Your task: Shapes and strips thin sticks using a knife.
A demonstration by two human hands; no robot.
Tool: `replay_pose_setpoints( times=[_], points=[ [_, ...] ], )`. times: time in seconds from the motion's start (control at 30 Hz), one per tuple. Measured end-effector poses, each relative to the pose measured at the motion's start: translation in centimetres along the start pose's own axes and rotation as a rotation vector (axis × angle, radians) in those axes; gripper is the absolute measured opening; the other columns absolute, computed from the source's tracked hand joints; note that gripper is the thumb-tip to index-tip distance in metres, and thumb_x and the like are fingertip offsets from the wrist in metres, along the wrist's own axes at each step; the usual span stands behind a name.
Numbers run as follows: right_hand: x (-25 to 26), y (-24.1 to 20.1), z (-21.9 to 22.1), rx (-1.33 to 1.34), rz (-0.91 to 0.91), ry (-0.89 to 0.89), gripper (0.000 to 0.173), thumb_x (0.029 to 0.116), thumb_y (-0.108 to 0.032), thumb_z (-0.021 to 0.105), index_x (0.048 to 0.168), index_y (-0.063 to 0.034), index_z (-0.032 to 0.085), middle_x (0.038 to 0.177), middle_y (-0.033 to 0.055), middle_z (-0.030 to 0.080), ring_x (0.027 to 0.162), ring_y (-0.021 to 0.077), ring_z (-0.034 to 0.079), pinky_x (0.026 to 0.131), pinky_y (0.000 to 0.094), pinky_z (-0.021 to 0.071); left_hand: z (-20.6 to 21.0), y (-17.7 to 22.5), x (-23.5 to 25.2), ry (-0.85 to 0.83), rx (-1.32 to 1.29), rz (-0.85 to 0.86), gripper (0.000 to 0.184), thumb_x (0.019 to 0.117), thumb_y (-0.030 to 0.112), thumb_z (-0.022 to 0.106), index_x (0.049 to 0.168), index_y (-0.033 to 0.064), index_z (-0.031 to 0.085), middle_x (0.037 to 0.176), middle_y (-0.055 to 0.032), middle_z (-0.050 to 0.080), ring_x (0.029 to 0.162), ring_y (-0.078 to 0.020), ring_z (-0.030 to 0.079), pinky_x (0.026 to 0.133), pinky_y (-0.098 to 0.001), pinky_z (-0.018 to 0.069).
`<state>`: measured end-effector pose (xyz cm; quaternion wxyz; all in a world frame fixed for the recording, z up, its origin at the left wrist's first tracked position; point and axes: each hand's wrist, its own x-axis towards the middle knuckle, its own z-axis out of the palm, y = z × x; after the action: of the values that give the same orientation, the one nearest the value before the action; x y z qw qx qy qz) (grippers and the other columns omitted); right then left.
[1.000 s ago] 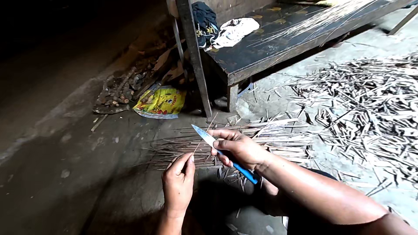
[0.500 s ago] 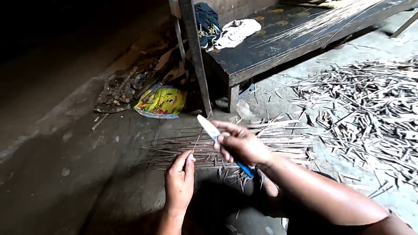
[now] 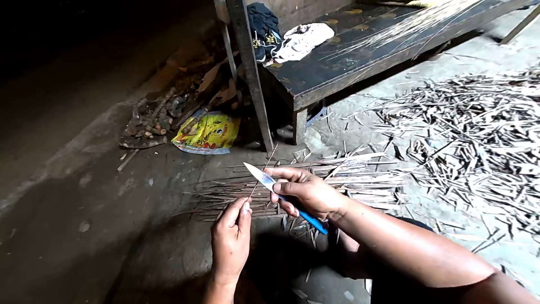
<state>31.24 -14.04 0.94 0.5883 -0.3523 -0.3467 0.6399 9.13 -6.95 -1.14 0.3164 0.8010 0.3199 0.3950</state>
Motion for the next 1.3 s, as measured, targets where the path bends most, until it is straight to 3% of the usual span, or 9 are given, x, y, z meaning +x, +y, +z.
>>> replay_pose_setpoints(
  times=[0.17, 0.3, 0.4, 0.5, 0.67, 0.87, 1.07, 1.3],
  points=[
    [0.3, -2.5, -2.3, -0.034, -0.089, 0.197, 0.042, 0.1062, -0.012, 0.046, 0.147, -0.0128, 0.053, 0.088, 0.0092, 0.067, 0.053, 0.0083, 0.055, 0.05, 0.0226, 0.0492, 0.1, 0.0, -0.1, -0.014, 0.032, 0.002, 0.023, 0.1018, 0.015, 0.055, 0.108, 0.0041, 0.075, 0.087, 0.0026, 0.07, 0.071, 0.0011, 0.062, 0.065, -0.0148, 0.0532],
    [0.5, -4.6, -4.6, 0.025, -0.234, 0.459, 0.044, 0.1096, -0.016, 0.04, 0.153, -0.0192, 0.046, 0.087, 0.0073, 0.063, 0.051, 0.0087, 0.052, 0.046, 0.0228, 0.0481, 0.1, -0.1, -0.1, -0.013, 0.048, -0.041, 0.023, 0.1021, 0.015, 0.055, 0.109, 0.0046, 0.075, 0.085, 0.003, 0.07, 0.067, 0.0015, 0.061, 0.06, -0.0144, 0.0521],
    [0.2, -3.8, -3.6, -0.004, -0.243, 0.38, 0.047, 0.1087, -0.015, 0.039, 0.155, -0.0213, 0.042, 0.089, 0.0104, 0.066, 0.051, 0.0112, 0.055, 0.047, 0.0252, 0.0507, 0.2, -0.2, 0.1, -0.016, 0.013, -0.049, 0.024, 0.1033, 0.012, 0.052, 0.111, 0.0028, 0.073, 0.084, 0.0029, 0.07, 0.064, 0.0004, 0.061, 0.058, -0.0152, 0.0529],
    [-0.1, -1.1, -1.6, -0.052, -0.139, 0.156, 0.052, 0.106, -0.012, 0.045, 0.157, -0.0165, 0.038, 0.092, 0.0114, 0.069, 0.056, 0.0118, 0.06, 0.051, 0.0262, 0.0533, 0.4, -0.1, 0.3, -0.026, -0.02, -0.028, 0.025, 0.104, 0.011, 0.051, 0.113, 0.001, 0.072, 0.084, 0.0024, 0.07, 0.064, -0.0006, 0.061, 0.057, -0.016, 0.0533],
    [0.0, 1.8, 0.6, -0.082, -0.027, -0.036, 0.043, 0.1058, -0.011, 0.05, 0.149, -0.0043, 0.049, 0.094, 0.01, 0.071, 0.058, 0.0108, 0.06, 0.051, 0.0252, 0.0526, 0.6, 0.0, 0.2, -0.023, -0.058, -0.014, 0.023, 0.1034, 0.011, 0.052, 0.11, -0.0003, 0.072, 0.084, 0.0016, 0.07, 0.065, -0.0015, 0.062, 0.058, -0.0176, 0.0545],
    [0.7, -0.4, -0.9, 0.0, -0.094, 0.098, 0.045, 0.1065, -0.011, 0.047, 0.151, -0.0108, 0.048, 0.092, 0.0113, 0.069, 0.056, 0.01, 0.058, 0.052, 0.0239, 0.0514, 0.0, -0.1, -0.1, -0.026, -0.045, -0.021, 0.024, 0.1035, 0.012, 0.053, 0.11, 0.0015, 0.073, 0.084, 0.0026, 0.07, 0.064, -0.0003, 0.061, 0.057, -0.0158, 0.0528],
    [0.2, 0.5, 0.3, 0.011, -0.034, 0.006, 0.044, 0.1054, -0.01, 0.049, 0.149, -0.0055, 0.049, 0.091, 0.01, 0.069, 0.056, 0.0097, 0.058, 0.05, 0.0236, 0.0505, -0.2, 0.1, 0.0, -0.026, -0.046, -0.003, 0.023, 0.1036, 0.012, 0.053, 0.11, 0.0008, 0.072, 0.084, 0.0027, 0.069, 0.065, 0.0003, 0.06, 0.058, -0.0147, 0.052],
    [0.6, -3.9, -3.6, 0.049, -0.216, 0.389, 0.044, 0.109, -0.016, 0.041, 0.152, -0.0209, 0.046, 0.086, 0.0077, 0.063, 0.05, 0.0083, 0.051, 0.046, 0.022, 0.0479, 0.0, 0.0, 0.0, -0.011, -0.008, -0.041, 0.024, 0.1032, 0.013, 0.052, 0.11, 0.0024, 0.073, 0.083, 0.0035, 0.07, 0.064, 0.0008, 0.061, 0.057, -0.015, 0.0524]
  ],
)
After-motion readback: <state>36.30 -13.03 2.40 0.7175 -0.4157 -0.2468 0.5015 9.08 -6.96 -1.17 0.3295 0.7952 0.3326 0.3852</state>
